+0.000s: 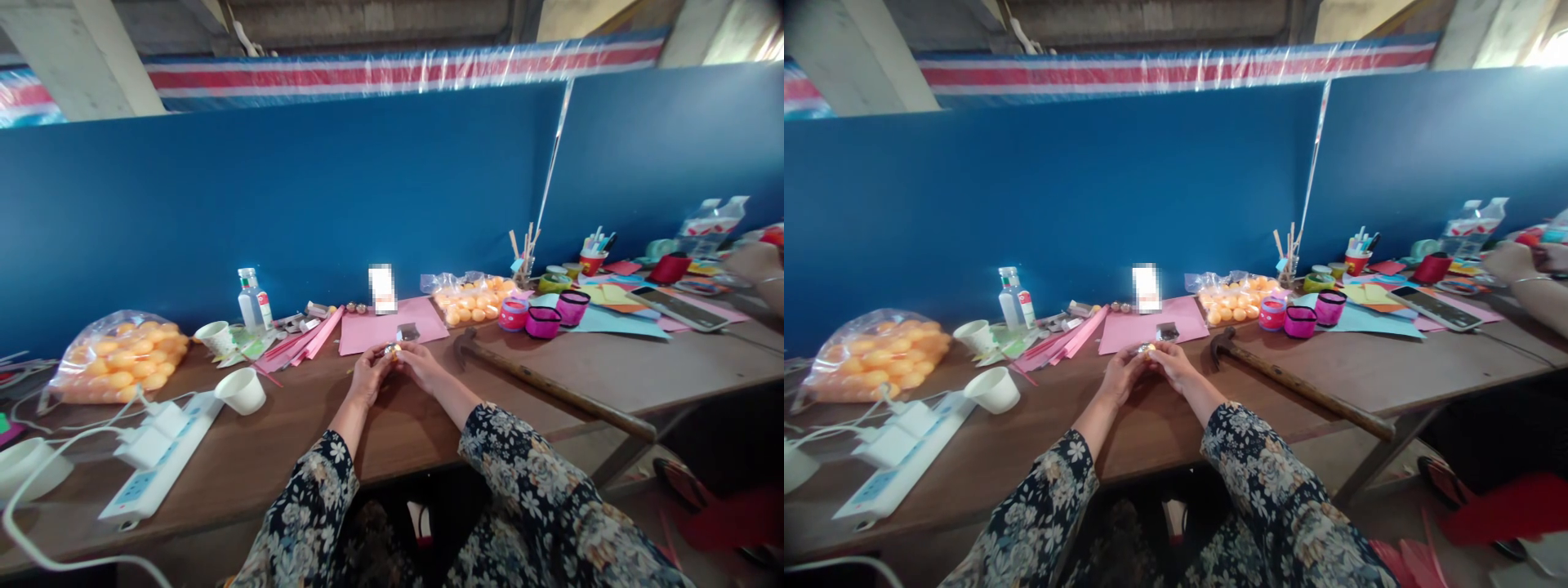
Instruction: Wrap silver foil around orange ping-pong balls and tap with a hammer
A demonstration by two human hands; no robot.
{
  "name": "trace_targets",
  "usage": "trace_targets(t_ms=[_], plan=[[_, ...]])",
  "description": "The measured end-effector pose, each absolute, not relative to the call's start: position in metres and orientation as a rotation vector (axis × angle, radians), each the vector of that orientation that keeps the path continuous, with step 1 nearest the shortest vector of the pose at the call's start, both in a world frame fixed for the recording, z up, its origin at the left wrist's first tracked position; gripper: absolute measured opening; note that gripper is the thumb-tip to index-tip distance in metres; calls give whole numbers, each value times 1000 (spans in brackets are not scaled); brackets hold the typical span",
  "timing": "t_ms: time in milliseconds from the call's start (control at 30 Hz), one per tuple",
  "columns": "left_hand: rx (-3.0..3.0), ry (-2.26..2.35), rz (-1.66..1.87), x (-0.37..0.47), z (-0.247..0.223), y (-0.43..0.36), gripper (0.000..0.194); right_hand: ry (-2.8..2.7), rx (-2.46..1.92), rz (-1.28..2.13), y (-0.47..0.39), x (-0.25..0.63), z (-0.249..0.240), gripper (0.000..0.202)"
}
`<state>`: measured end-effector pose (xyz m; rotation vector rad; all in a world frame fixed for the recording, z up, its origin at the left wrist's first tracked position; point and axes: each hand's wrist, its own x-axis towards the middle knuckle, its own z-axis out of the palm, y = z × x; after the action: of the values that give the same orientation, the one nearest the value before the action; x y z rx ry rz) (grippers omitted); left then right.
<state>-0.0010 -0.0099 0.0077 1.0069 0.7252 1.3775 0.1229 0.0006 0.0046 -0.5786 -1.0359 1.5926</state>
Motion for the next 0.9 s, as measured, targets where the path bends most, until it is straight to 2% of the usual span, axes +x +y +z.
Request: trace_targets(t_ms=[200,467,900], plan=[[1021,699,1351,-1,9,-11,41,-1011,-559,1580,1,122,5,18],[945,659,1341,-4,10,-10,27,-1051,-620,1510,2,120,2,27],[950,719,1374,-2,14,-12,29,-1088,-704,1475,1,119,2,34]])
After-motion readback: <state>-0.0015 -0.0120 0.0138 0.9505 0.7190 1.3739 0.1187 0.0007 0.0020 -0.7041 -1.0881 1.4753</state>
